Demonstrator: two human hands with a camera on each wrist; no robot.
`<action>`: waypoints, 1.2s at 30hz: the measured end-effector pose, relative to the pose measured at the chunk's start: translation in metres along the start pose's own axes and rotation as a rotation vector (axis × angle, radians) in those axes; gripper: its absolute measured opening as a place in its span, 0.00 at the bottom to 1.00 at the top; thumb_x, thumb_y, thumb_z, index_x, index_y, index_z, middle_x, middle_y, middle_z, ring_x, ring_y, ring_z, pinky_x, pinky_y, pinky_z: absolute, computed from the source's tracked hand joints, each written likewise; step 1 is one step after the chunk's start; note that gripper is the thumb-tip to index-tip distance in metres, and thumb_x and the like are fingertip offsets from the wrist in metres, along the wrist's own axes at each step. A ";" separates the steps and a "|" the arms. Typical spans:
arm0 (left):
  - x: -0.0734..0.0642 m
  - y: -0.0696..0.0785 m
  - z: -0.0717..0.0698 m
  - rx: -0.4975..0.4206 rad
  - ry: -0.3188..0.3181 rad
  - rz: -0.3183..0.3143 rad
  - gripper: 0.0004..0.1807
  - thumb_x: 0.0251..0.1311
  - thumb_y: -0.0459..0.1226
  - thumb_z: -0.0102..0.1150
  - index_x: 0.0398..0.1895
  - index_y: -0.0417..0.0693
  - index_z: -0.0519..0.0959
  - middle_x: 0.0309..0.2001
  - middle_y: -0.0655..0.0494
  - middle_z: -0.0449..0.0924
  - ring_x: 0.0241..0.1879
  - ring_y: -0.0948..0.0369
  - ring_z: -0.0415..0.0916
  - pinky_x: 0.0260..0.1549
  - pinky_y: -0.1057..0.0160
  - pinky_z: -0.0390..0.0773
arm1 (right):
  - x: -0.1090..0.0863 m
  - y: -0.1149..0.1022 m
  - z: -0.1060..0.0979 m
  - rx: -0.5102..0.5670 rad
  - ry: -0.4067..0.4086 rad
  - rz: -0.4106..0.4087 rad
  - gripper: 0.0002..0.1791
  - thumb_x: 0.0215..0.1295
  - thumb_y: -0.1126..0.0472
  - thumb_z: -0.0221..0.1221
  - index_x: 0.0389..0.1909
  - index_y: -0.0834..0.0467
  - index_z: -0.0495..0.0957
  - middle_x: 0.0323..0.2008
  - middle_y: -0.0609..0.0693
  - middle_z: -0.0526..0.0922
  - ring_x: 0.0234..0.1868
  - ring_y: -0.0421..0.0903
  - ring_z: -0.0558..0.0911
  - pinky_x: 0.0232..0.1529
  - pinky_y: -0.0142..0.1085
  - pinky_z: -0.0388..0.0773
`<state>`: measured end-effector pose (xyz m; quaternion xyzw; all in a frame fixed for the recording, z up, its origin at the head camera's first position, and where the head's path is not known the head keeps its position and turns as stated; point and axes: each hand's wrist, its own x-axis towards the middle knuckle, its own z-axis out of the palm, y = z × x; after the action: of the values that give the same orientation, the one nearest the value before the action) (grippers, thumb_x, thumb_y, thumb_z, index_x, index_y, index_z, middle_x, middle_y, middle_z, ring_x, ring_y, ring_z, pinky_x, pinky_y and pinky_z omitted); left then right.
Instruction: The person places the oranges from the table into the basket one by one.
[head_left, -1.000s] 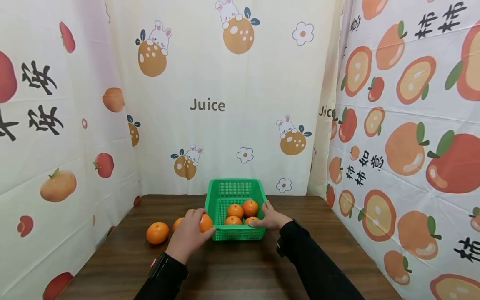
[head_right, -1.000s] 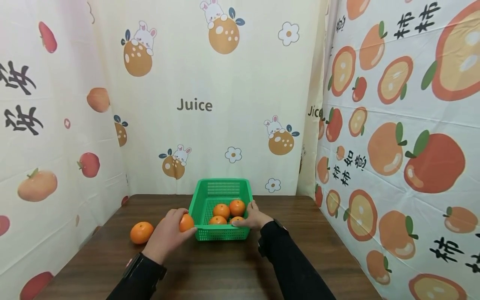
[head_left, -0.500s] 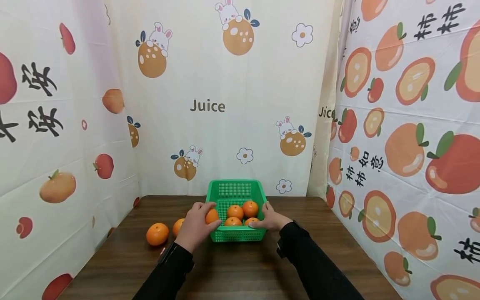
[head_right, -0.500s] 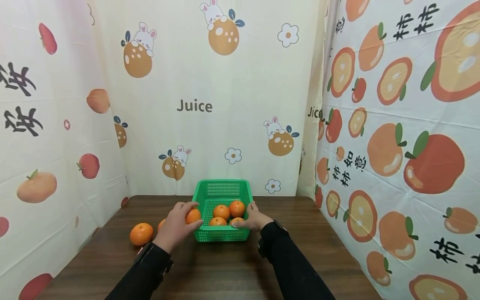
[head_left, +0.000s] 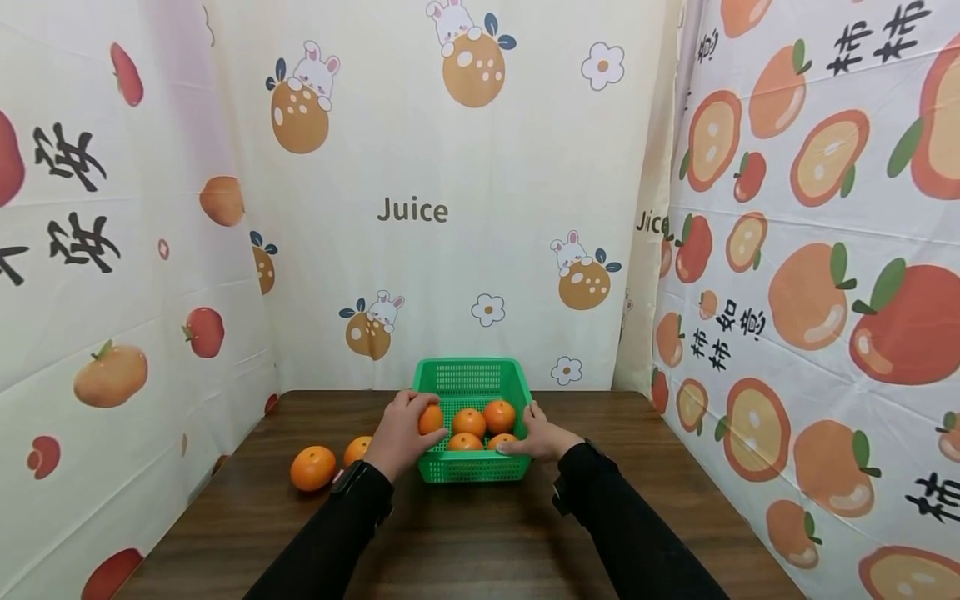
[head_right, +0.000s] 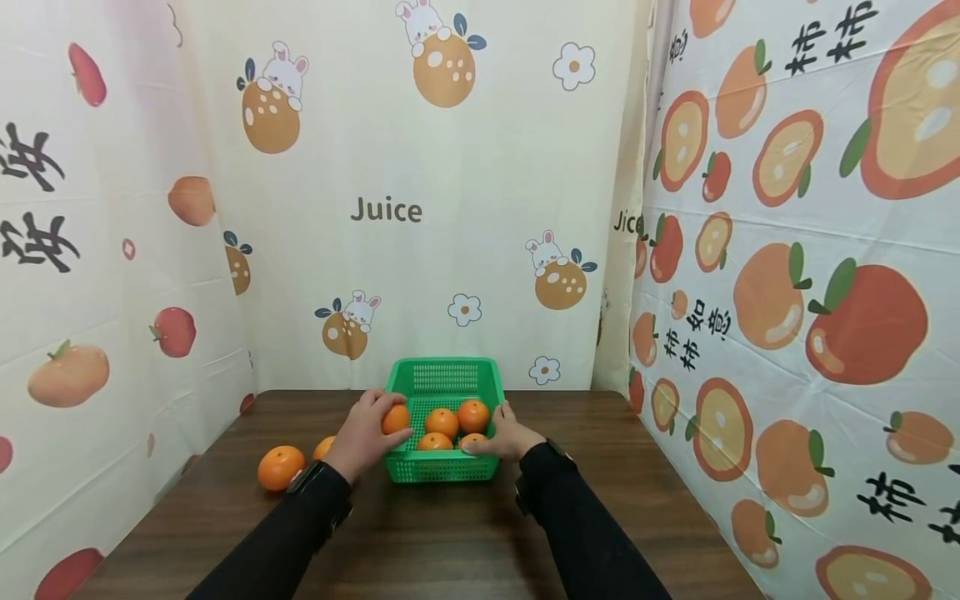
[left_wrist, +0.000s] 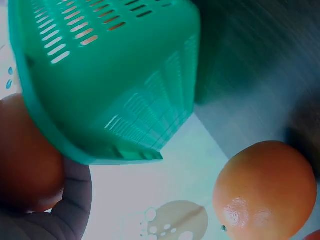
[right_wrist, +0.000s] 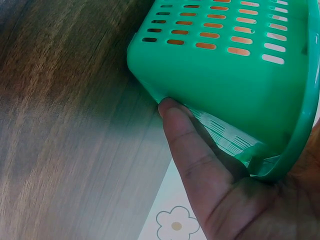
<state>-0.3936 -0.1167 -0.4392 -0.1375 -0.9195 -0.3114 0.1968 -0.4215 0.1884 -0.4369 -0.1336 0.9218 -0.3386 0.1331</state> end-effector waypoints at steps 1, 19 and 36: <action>0.002 -0.001 0.001 0.003 -0.003 0.007 0.29 0.59 0.49 0.79 0.63 0.61 0.82 0.64 0.47 0.73 0.57 0.45 0.74 0.51 0.48 0.86 | 0.001 0.000 0.000 0.000 -0.001 0.000 0.65 0.70 0.35 0.66 0.86 0.67 0.37 0.87 0.65 0.30 0.86 0.66 0.44 0.83 0.60 0.53; 0.020 -0.017 0.023 0.132 0.005 0.112 0.34 0.54 0.38 0.80 0.66 0.62 0.80 0.69 0.44 0.68 0.62 0.41 0.70 0.49 0.46 0.85 | 0.000 -0.001 0.002 -0.011 0.004 -0.002 0.66 0.69 0.36 0.67 0.85 0.67 0.37 0.86 0.65 0.30 0.86 0.67 0.45 0.82 0.60 0.55; 0.039 -0.026 0.033 0.202 0.006 0.193 0.32 0.55 0.38 0.80 0.65 0.63 0.80 0.66 0.45 0.70 0.59 0.44 0.71 0.47 0.48 0.85 | -0.002 -0.001 0.001 -0.003 0.008 0.017 0.66 0.69 0.34 0.66 0.86 0.65 0.37 0.87 0.63 0.30 0.86 0.66 0.45 0.82 0.61 0.54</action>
<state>-0.4474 -0.1111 -0.4597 -0.2039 -0.9280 -0.1973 0.2416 -0.4195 0.1880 -0.4364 -0.1244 0.9240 -0.3365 0.1321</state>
